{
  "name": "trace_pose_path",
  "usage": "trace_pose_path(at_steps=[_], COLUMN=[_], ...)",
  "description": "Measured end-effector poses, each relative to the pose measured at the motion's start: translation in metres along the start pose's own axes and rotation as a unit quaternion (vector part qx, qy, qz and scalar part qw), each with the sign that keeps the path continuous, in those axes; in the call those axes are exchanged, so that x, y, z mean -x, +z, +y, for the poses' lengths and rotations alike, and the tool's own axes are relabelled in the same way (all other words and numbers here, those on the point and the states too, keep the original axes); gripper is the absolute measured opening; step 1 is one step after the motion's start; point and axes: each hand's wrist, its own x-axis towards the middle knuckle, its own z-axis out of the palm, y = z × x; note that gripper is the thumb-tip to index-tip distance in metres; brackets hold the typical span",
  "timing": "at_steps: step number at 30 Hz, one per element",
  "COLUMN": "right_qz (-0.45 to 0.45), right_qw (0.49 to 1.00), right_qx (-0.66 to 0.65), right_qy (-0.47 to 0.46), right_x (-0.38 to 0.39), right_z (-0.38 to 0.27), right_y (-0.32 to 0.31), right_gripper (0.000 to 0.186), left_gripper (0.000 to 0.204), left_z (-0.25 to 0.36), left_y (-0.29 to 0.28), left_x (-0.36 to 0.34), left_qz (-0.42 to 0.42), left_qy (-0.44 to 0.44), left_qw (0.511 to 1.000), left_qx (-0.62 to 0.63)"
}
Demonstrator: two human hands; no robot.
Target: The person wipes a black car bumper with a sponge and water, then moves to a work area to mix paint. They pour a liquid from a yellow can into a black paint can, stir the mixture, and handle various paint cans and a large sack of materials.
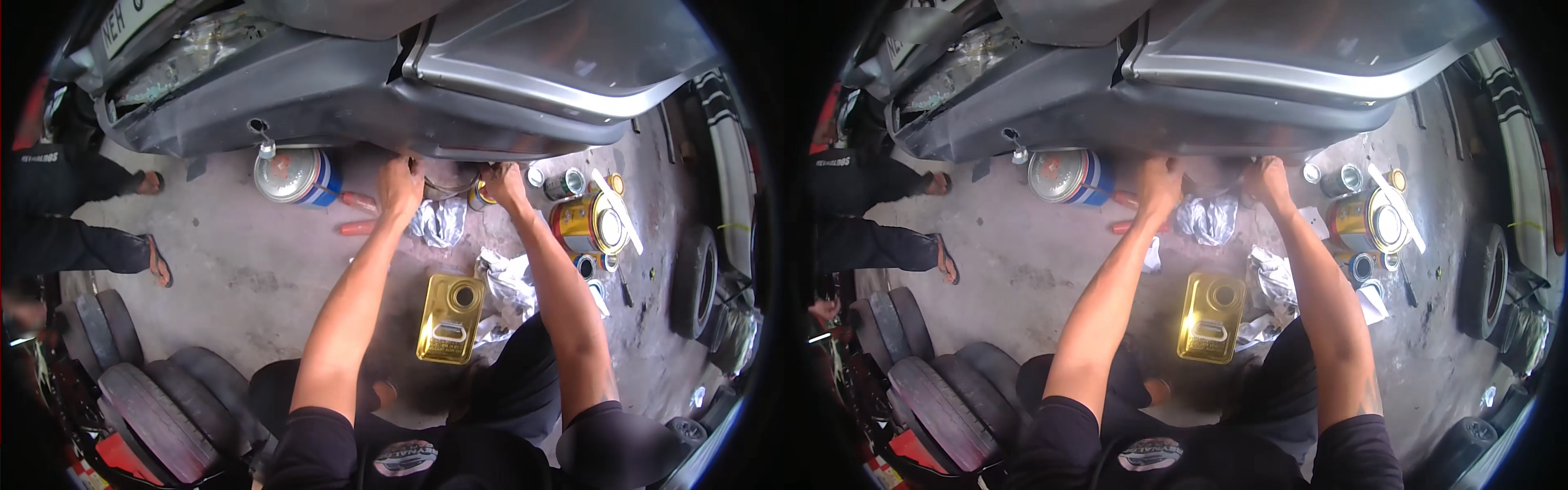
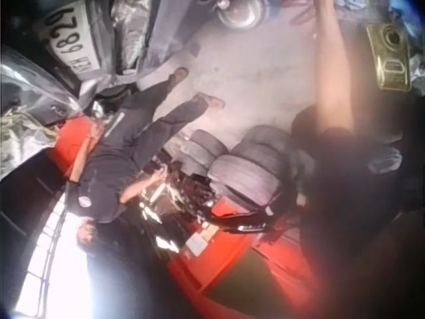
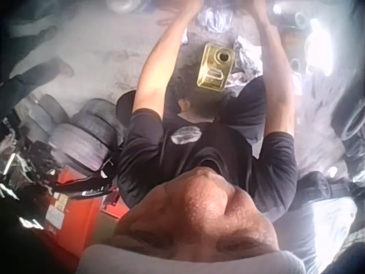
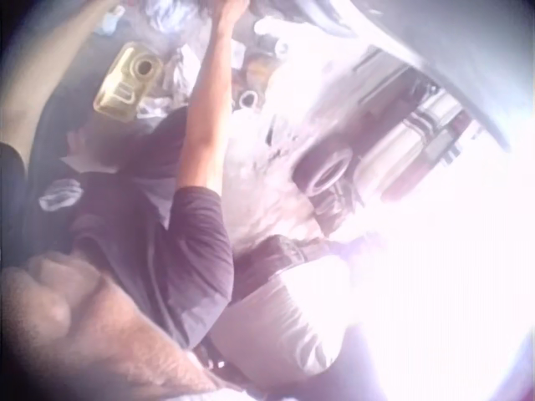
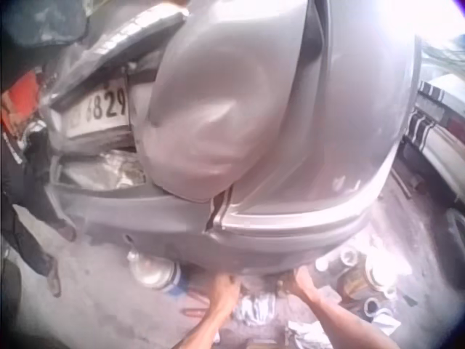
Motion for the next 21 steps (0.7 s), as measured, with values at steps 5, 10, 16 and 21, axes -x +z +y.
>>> trace_pose_path(at_steps=[5,10,16,21], right_qz=[0.128,0.117,0.112,0.069], right_qw=[0.96,0.954,0.936,0.936], right_qx=[-0.22,-0.266,-0.332,-0.34], right_qy=[0.119,0.073,0.04,0.061], right_x=[0.02,0.031,0.057,0.056], right_z=[-0.041,-0.033,-0.012,-0.036], right_y=[-0.013,-0.009,0.001,-0.008], right_gripper=[0.034,0.044,0.049,0.049], left_gripper=[0.031,0.035,0.034,0.032], left_z=[-0.014,-0.025,-0.01,-0.051], left_y=[0.009,0.018,0.01,0.018], left_x=[0.023,0.04,0.044,0.032], left_qz=[0.041,0.09,0.039,0.1], left_qy=[-0.039,-0.013,-0.083,0.066], left_qw=[0.992,0.971,0.946,0.982], left_qx=[0.111,0.221,0.312,0.146])
